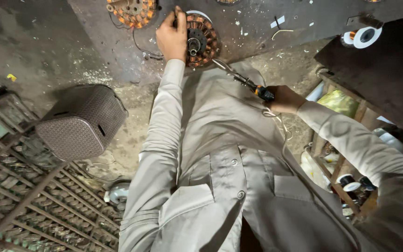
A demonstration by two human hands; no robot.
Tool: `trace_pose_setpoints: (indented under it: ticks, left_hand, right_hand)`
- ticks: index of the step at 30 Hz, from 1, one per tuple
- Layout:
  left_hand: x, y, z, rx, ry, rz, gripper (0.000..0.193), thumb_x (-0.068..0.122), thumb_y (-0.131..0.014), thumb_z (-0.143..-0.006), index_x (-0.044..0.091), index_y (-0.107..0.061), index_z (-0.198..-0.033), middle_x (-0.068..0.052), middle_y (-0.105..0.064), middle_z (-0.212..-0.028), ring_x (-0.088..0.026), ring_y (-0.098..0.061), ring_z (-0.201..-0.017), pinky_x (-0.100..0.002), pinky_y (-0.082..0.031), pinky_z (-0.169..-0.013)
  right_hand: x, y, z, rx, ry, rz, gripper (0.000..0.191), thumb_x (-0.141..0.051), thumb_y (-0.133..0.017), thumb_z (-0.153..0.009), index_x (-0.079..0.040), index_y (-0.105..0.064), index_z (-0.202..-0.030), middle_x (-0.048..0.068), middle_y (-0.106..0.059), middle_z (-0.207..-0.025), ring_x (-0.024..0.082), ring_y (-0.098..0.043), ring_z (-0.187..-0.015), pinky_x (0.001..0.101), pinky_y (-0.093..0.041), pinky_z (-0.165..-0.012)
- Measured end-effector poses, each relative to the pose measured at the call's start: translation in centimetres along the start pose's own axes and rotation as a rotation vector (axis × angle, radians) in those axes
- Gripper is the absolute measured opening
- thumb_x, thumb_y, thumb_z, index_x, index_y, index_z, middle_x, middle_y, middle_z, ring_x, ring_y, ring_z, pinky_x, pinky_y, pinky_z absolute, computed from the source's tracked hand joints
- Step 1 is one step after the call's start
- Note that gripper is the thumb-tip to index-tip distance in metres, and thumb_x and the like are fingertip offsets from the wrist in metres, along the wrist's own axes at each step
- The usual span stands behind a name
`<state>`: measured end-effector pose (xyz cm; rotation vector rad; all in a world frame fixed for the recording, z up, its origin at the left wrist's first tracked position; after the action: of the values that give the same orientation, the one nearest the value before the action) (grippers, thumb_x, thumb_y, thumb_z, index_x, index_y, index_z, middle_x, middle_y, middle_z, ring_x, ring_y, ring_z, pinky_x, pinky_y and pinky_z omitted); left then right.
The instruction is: The person uses pliers to cut and adjust copper windings on several circular stator components on a workbench. The person repeatedly picks up and sets down the pliers while working on each stator, occasionally moving the components to different positions on the table.
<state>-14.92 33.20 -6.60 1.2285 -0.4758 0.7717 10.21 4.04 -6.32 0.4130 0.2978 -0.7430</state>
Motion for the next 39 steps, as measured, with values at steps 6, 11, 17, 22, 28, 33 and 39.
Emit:
trace_pose_setpoints:
  ticks: [6, 11, 17, 22, 28, 33, 39]
  left_hand:
    - [-0.8, -0.2, -0.4, 0.072, -0.035, -0.006, 0.051, 0.059, -0.059, -0.092, 0.014, -0.08, -0.104, -0.021, -0.074, -0.079, -0.042, -0.073, -0.078, -0.047, -0.057, -0.07]
    - [-0.5, -0.4, -0.2, 0.016, 0.051, -0.029, 0.05, 0.06, -0.057, -0.09, 0.018, -0.081, -0.1, -0.021, -0.074, -0.076, -0.042, -0.074, -0.076, -0.048, -0.057, -0.072]
    - [0.2, -0.6, 0.5, 0.036, -0.019, 0.0, 0.048, 0.058, -0.057, -0.092, 0.017, -0.081, -0.098, -0.019, -0.074, -0.075, -0.043, -0.073, -0.076, -0.049, -0.056, -0.071]
    - [1.1, -0.5, 1.1, 0.021, 0.005, 0.034, 0.048, 0.057, -0.055, -0.093, 0.016, -0.08, -0.094, -0.015, -0.077, -0.077, -0.04, -0.075, -0.079, -0.047, -0.057, -0.073]
    - [1.6, 0.1, 1.3, 0.075, 0.035, 0.017, 0.048, 0.058, -0.058, -0.091, 0.015, -0.079, -0.097, -0.015, -0.078, -0.081, -0.038, -0.076, -0.08, -0.045, -0.058, -0.074]
    - [1.4, -0.4, 1.4, 0.066, 0.002, -0.028, 0.048, 0.055, -0.063, -0.09, 0.013, -0.08, -0.102, -0.02, -0.076, -0.085, -0.042, -0.073, -0.084, -0.047, -0.057, -0.073]
    - [1.8, -0.7, 1.4, -0.022, 0.038, 0.077, 0.046, 0.054, -0.064, -0.088, 0.012, -0.078, -0.1, -0.017, -0.079, -0.08, -0.035, -0.078, -0.076, -0.043, -0.059, -0.07]
  right_hand:
    - [-0.3, 0.8, -0.3, -0.006, -0.104, 0.048, 0.036, -0.023, -0.074, -0.079, -0.004, -0.069, -0.11, 0.024, -0.075, -0.096, 0.039, -0.072, -0.09, 0.0462, -0.055, -0.084]
    - [-0.1, 1.7, 1.3, -0.016, -0.117, 0.033, 0.038, -0.024, -0.074, -0.077, -0.005, -0.07, -0.11, 0.023, -0.076, -0.094, 0.037, -0.074, -0.085, 0.046, -0.056, -0.083]
    - [-1.3, 1.6, 1.0, -0.055, -0.148, 0.024, 0.046, -0.027, -0.077, -0.076, -0.009, -0.072, -0.118, 0.019, -0.077, -0.097, 0.034, -0.073, -0.089, 0.0413, -0.056, -0.087]
    - [-2.3, 5.7, -1.0, -0.216, -0.205, 0.093, 0.04, -0.038, -0.077, -0.082, -0.011, -0.074, -0.112, 0.019, -0.076, -0.091, 0.036, -0.072, -0.087, 0.0436, -0.057, -0.084]
    - [-3.1, 7.0, -2.0, -0.129, -0.155, 0.296, 0.032, -0.036, -0.073, -0.083, -0.009, -0.074, -0.099, 0.018, -0.075, -0.087, 0.035, -0.073, -0.084, 0.0484, -0.056, -0.079]
    - [-2.7, 0.9, -1.9, 0.133, -0.073, 0.158, 0.027, -0.031, -0.068, -0.084, -0.012, -0.072, -0.102, 0.02, -0.073, -0.096, 0.042, -0.07, -0.088, 0.0493, -0.055, -0.079]
    - [-1.6, -3.2, -3.0, 0.266, -0.08, 0.148, 0.035, -0.04, -0.07, -0.087, -0.011, -0.071, -0.106, 0.021, -0.073, -0.094, 0.043, -0.07, -0.088, 0.0527, -0.055, -0.078]
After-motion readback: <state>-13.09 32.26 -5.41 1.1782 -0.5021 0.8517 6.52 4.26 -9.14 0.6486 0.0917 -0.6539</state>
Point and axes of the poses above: each hand's wrist, its own z-axis away from the middle knuckle, its own y-axis out of the back of the hand, x = y × z, the point moved 1 cm from there along -z, towards the middle knuckle
